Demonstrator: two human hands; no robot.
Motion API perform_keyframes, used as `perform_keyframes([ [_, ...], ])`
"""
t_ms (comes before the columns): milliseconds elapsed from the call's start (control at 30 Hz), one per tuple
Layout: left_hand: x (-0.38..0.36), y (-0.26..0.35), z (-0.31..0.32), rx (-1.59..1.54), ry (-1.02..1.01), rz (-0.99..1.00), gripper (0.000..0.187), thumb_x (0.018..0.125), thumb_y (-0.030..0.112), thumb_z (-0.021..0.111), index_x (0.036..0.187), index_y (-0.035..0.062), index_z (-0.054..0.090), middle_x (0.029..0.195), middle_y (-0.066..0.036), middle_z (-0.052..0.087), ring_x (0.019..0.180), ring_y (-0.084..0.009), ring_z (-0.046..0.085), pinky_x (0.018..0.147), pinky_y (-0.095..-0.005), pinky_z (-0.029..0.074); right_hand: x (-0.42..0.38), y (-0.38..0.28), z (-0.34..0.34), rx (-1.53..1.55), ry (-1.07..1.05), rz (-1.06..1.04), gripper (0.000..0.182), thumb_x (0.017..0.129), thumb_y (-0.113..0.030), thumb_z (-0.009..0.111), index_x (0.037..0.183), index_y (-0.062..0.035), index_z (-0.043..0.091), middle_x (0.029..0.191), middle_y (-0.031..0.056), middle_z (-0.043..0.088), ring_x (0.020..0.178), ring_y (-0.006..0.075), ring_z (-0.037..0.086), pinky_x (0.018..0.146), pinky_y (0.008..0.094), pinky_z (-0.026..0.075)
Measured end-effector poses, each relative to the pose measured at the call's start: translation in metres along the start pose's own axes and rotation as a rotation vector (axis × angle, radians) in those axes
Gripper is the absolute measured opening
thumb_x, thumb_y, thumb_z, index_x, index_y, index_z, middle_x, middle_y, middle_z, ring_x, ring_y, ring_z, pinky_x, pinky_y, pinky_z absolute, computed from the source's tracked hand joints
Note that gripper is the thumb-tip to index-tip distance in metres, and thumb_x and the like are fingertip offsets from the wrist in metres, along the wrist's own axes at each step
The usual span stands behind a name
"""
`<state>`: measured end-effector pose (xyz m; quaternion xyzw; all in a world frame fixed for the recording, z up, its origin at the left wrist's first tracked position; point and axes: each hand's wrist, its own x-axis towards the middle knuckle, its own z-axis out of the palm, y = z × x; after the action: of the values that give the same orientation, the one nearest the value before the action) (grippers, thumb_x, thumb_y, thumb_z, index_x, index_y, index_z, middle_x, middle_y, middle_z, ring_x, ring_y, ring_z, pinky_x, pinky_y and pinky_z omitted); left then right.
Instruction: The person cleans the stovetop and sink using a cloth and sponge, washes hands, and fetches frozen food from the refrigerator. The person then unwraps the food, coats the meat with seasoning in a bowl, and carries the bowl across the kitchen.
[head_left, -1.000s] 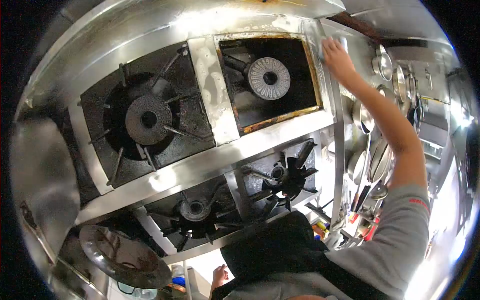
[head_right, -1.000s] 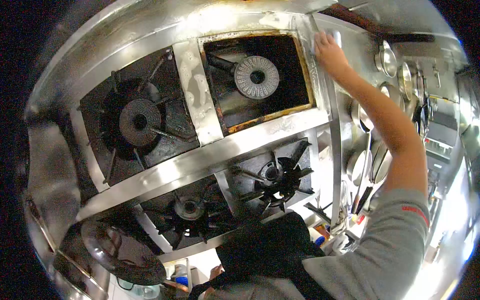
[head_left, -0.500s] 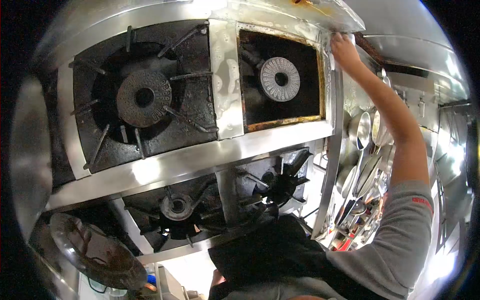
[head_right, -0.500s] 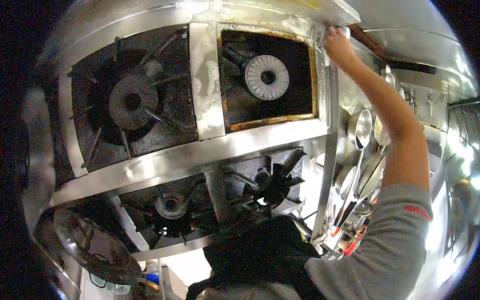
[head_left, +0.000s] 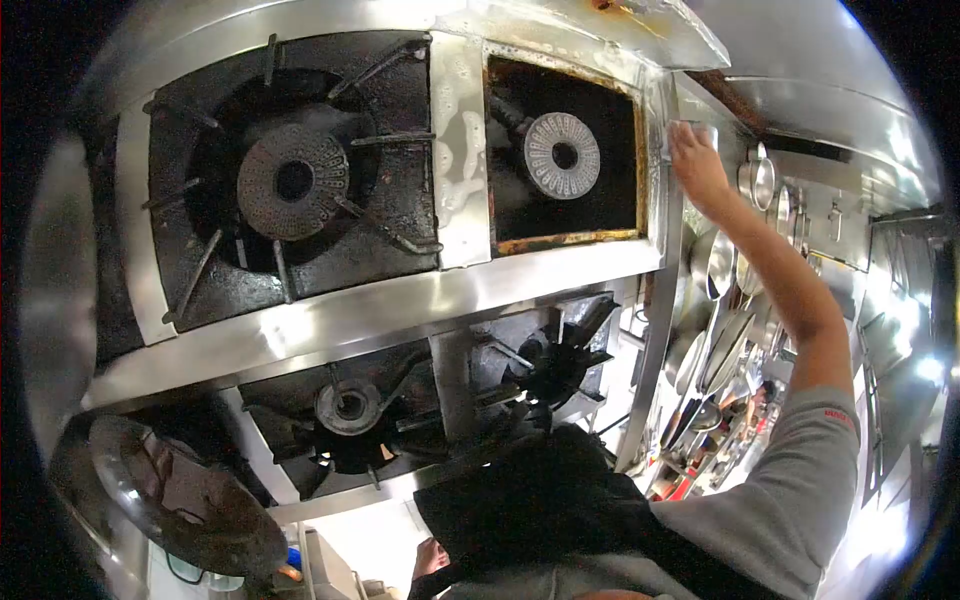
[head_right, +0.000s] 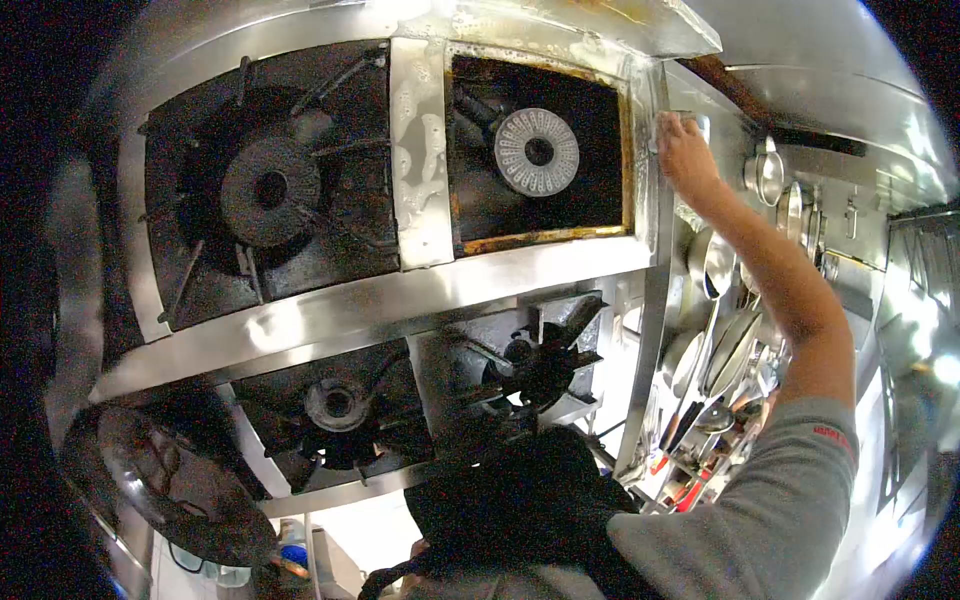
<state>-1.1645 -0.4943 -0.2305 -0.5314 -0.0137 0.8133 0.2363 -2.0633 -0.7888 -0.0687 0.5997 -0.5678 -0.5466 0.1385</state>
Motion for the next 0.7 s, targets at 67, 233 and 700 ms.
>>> perform_keyframes([
  [67,-0.001,0.002,0.001,0.009,0.022,-0.040,0.017,0.094,0.021,0.044,0.079,0.0143,0.043,0.054,0.001,0.029,0.043,-0.0103,0.031,0.041,-0.0263,0.028,0.009,0.006,0.004,0.014,0.129,0.044,0.032,0.080,-0.015,0.051,0.108,-0.0021,0.060,0.121,0.0131,0.054,0.121,0.0251,0.042,0.094,0.0405,0.036],
  [233,-0.006,0.005,-0.001,0.006,0.054,-0.068,0.018,0.094,0.022,0.044,0.079,0.0144,0.043,0.055,0.001,0.029,0.043,-0.0102,0.031,0.041,-0.0263,0.028,0.036,0.012,-0.020,0.200,-0.216,0.151,0.040,0.080,-0.014,0.051,0.116,0.0026,0.054,0.126,0.0163,0.050,0.122,0.0271,0.040,0.102,0.0444,0.031],
  [700,-0.005,0.000,0.001,-0.097,0.045,-0.121,0.021,0.094,0.025,0.044,0.077,0.0144,0.043,0.054,0.002,0.030,0.043,-0.0099,0.032,0.041,-0.0263,0.028,-0.051,-0.031,0.002,0.093,-0.101,-0.063,0.051,0.083,-0.012,0.048,0.132,-0.0020,0.041,0.127,0.0161,0.048,0.121,0.0292,0.040,0.107,0.0467,0.025],
])
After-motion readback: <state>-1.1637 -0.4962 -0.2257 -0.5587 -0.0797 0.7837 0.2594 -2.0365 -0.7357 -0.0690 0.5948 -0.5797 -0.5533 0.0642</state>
